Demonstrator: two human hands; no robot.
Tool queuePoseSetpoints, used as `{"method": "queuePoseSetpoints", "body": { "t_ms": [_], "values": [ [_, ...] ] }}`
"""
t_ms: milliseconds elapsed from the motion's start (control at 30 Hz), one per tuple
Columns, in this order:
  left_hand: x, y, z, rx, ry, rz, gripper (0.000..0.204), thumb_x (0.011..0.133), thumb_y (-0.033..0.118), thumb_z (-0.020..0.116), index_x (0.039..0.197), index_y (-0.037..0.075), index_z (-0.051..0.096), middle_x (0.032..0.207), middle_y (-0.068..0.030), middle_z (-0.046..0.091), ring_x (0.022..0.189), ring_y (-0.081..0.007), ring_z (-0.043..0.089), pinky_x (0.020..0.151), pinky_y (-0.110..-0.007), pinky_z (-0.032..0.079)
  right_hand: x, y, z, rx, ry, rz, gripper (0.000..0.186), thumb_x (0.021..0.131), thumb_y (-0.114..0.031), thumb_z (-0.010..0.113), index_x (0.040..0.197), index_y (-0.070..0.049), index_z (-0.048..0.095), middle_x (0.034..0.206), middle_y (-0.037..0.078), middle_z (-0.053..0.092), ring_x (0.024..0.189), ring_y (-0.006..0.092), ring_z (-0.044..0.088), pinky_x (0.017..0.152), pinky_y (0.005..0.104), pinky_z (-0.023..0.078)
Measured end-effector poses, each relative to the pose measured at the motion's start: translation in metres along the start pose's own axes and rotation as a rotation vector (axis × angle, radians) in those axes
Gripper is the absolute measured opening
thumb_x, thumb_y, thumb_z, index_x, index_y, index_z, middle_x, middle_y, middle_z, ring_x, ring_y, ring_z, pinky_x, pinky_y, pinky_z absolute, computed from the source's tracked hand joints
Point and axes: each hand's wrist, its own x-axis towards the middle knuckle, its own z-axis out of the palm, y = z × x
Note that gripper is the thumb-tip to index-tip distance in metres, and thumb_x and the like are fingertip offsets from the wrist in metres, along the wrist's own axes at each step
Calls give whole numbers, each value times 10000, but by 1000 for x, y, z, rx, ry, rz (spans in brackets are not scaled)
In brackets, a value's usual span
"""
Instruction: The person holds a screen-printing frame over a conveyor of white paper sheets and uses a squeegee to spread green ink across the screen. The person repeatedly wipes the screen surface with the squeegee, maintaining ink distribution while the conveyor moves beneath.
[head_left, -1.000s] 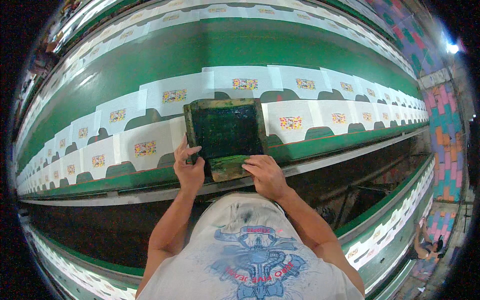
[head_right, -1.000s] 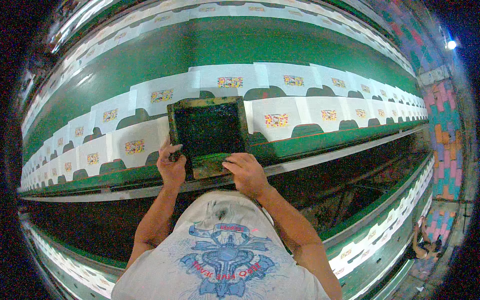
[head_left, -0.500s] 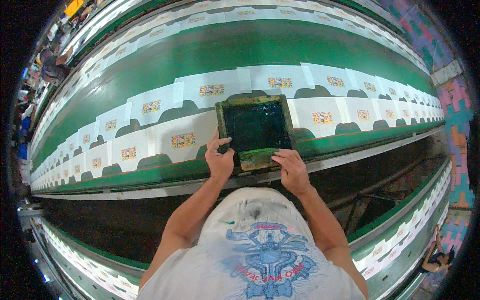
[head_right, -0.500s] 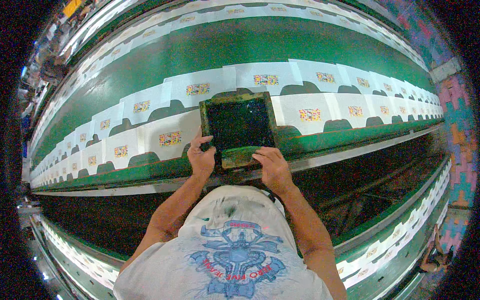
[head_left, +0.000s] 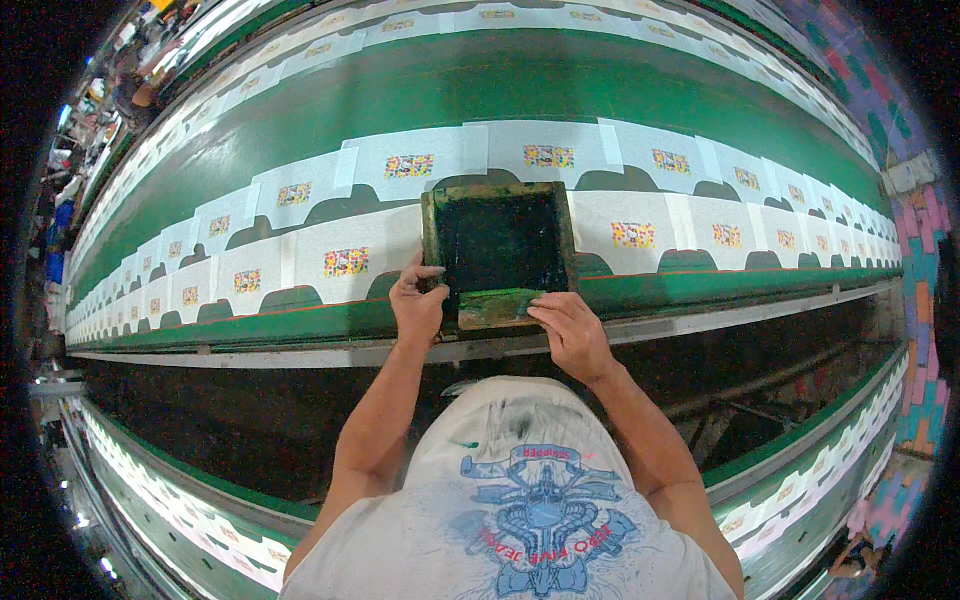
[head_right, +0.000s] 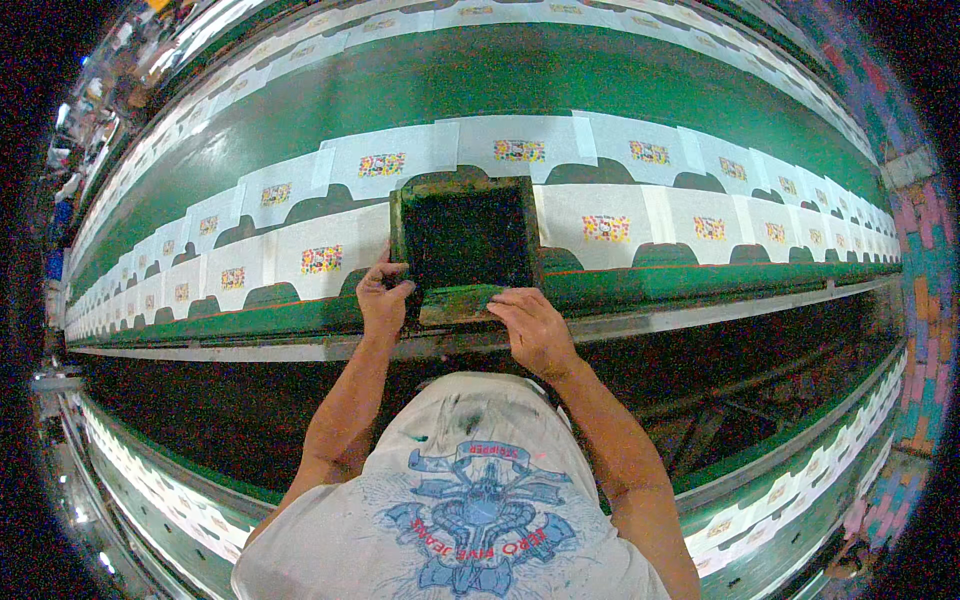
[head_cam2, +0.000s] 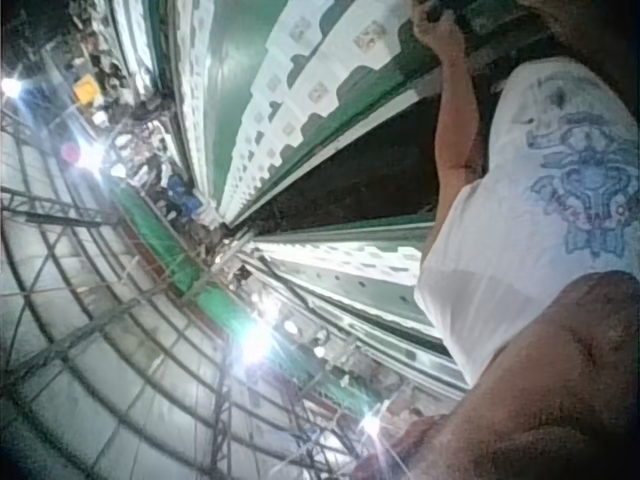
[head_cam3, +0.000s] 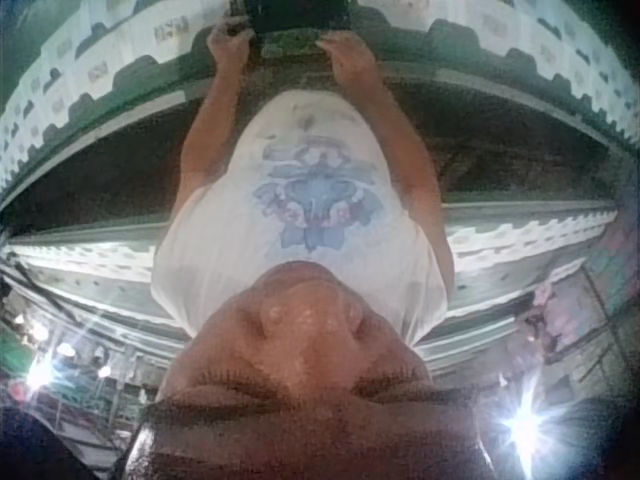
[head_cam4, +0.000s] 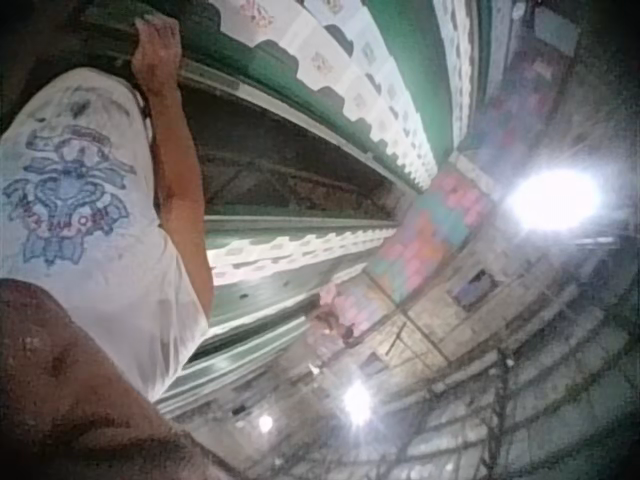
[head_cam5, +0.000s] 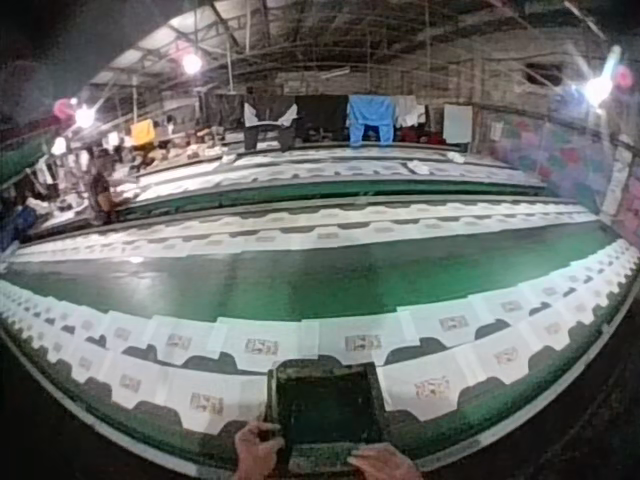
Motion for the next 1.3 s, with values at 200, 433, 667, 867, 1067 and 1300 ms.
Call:
{"method": "queuePoseSetpoints", "body": {
  "t_ms": [200,433,667,867,1067,1300],
  "values": [
    [0,-9,-7,112,-5,25,312,722,-102,778,1018,-8,786,1702,-294,539,1561,-322,552,1274,-398,400,3,-7,1,-10,-11,30,340,888,100,746,1201,-25,789,1234,152,773,1178,385,732,1040,486,620],
    [0,-2,-6,45,-8,43,209,768,-72,771,962,1,794,1693,-350,518,1623,-369,482,1308,-416,341,7,-15,-1,-70,-67,70,339,915,90,710,1226,-24,784,1250,168,768,1199,395,719,1055,489,607],
    [4,-5,-7,40,-7,60,210,723,-119,763,878,18,725,1723,-311,501,1625,-376,477,1312,-439,354,16,-24,-2,-84,-67,105,361,909,94,687,1238,-17,785,1254,166,771,1206,404,716,1068,490,596],
    [1,-1,-8,85,2,9,173,729,-66,800,868,15,735,1731,-341,466,1639,-393,458,1339,-452,308,28,-31,3,-256,-142,3,427,873,-13,645,1280,-33,772,1245,163,756,1228,386,702,1117,492,558],
    [0,1,-7,61,-16,-24,174,739,-41,821,891,18,762,1662,-363,540,1628,-393,466,1316,-453,345,61,-37,13,-273,-399,31,390,872,-50,704,1252,-27,787,1210,147,771,1197,368,709,1052,503,567],
    [4,-33,-14,7,-48,0,179,747,-42,796,919,6,807,1655,-311,580,1518,-357,583,1248,-426,437,137,-7,-8,-218,-769,243,331,873,-39,701,1177,-91,820,1161,188,779,1192,428,713,1026,549,590]
  ]
}}
